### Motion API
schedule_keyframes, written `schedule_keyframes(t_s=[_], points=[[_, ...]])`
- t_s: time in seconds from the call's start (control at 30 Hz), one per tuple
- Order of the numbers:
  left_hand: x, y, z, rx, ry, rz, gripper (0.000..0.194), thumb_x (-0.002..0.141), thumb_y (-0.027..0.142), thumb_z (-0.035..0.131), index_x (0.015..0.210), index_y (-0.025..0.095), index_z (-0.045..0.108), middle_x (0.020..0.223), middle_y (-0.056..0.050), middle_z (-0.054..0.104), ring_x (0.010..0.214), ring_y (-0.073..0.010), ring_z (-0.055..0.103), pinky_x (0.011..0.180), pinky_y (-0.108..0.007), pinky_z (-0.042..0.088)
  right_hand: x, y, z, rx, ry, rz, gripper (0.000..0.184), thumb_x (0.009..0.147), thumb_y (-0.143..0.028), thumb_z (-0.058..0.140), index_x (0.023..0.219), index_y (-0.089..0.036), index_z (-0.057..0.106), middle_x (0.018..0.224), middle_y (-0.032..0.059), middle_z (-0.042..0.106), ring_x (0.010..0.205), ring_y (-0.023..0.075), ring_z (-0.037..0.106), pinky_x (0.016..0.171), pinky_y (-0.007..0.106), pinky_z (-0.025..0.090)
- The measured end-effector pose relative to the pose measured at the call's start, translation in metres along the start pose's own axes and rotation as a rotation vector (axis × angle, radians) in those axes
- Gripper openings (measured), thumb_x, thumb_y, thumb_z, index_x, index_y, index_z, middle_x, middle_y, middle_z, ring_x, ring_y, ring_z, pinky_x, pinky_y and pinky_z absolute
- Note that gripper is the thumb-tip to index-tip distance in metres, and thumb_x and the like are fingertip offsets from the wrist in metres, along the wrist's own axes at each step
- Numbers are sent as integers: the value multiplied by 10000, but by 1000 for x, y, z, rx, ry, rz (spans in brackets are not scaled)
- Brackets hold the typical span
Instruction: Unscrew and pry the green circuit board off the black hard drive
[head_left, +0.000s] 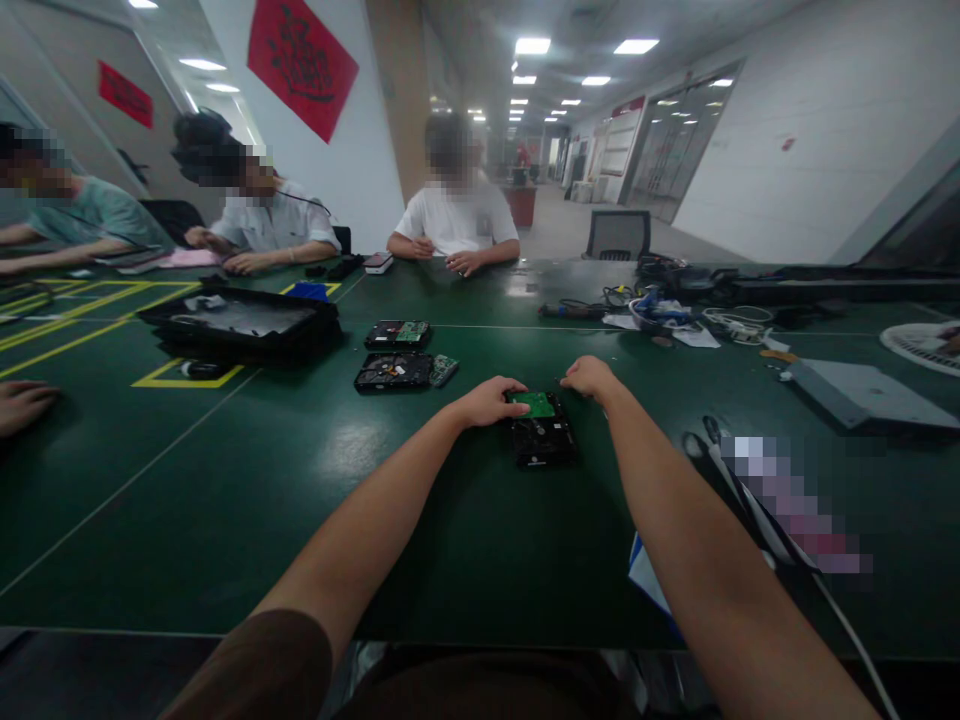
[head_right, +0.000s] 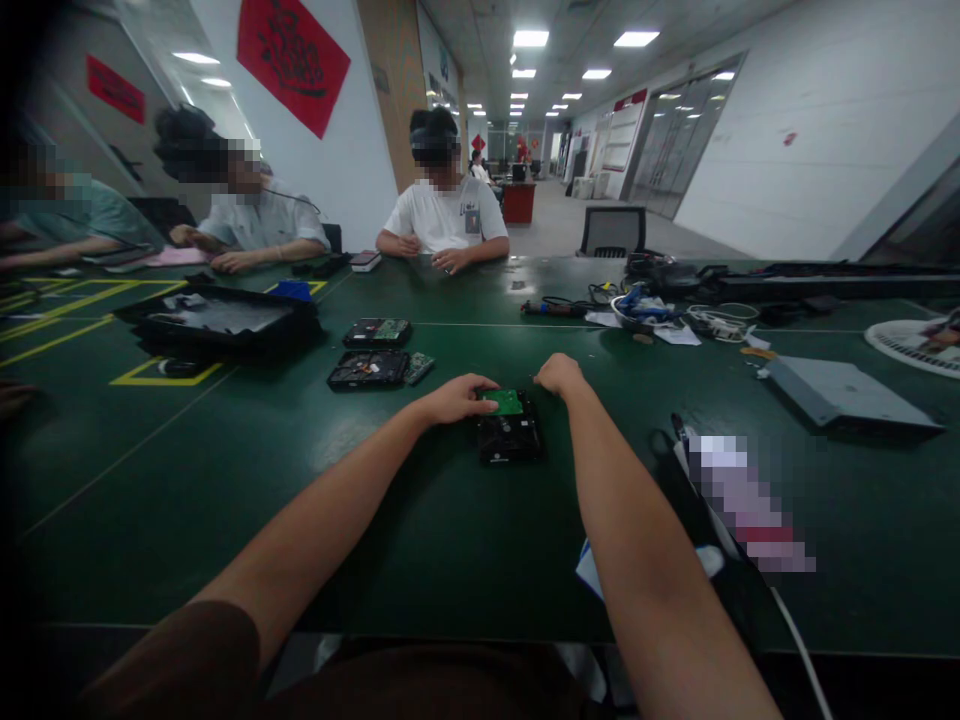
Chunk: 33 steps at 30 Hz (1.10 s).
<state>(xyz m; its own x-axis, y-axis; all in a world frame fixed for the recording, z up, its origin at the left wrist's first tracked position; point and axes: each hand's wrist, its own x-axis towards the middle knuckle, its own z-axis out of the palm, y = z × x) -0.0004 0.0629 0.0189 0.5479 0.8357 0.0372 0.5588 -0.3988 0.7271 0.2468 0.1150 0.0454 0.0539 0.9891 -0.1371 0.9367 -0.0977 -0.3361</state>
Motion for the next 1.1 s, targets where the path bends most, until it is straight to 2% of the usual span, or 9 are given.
schedule_keyframes(t_s=[0.13, 0.33, 0.5, 0.67, 0.87, 1.1], points=[[0, -2, 1, -1, 1, 8, 598, 861, 466, 699, 1361, 151, 611, 1271, -116, 654, 948, -219, 639, 819, -320, 515, -2, 5, 7, 19, 14, -26, 220, 841, -340, 751, 1001, -192, 778, 842, 47, 764, 731, 176, 697, 699, 261, 504], [0, -3, -1, -4, -13, 15, 607, 858, 482, 699, 1360, 152, 609, 1271, -115, 654, 974, -226, 639, 822, -314, 509, 2, 9, 15, 10, 69, -60, 173, 850, -284, 713, 1000, -216, 767, 1080, 62, 762, 983, 193, 690, 787, 241, 477], [1, -3, 0, -2, -12, -6, 606, 853, 501, 700, 1356, 174, 615, 1293, -112, 640, 983, -229, 634, 827, -324, 511, 6, 13, 16, -6, 46, -76, 145, 865, -234, 677, 959, -196, 781, 1059, 82, 769, 975, 205, 700, 776, 245, 470], [0, -2, -1, -11, -15, -16, 598, 854, 495, 707, 1348, 170, 622, 1223, -114, 666, 945, -226, 643, 792, -317, 513, 4, 15, 16, -47, 22, -108, 135, 879, -233, 663, 945, -194, 774, 1045, 78, 771, 979, 217, 699, 771, 256, 469], [3, -4, 2, -1, 18, -30, 568, 842, 456, 730, 1318, 157, 644, 1069, -98, 710, 934, -244, 656, 806, -335, 521, -14, 15, 20, -103, 67, -133, 167, 908, -256, 637, 1024, -193, 741, 1070, 90, 756, 997, 209, 683, 814, 271, 459], [5, -5, 5, -5, 35, -12, 544, 837, 429, 731, 1306, 164, 652, 1212, -105, 696, 961, -237, 668, 844, -335, 536, -43, 5, 11, -119, 132, -157, 155, 924, -276, 630, 1031, -209, 720, 1054, 92, 745, 972, 226, 678, 775, 299, 460]])
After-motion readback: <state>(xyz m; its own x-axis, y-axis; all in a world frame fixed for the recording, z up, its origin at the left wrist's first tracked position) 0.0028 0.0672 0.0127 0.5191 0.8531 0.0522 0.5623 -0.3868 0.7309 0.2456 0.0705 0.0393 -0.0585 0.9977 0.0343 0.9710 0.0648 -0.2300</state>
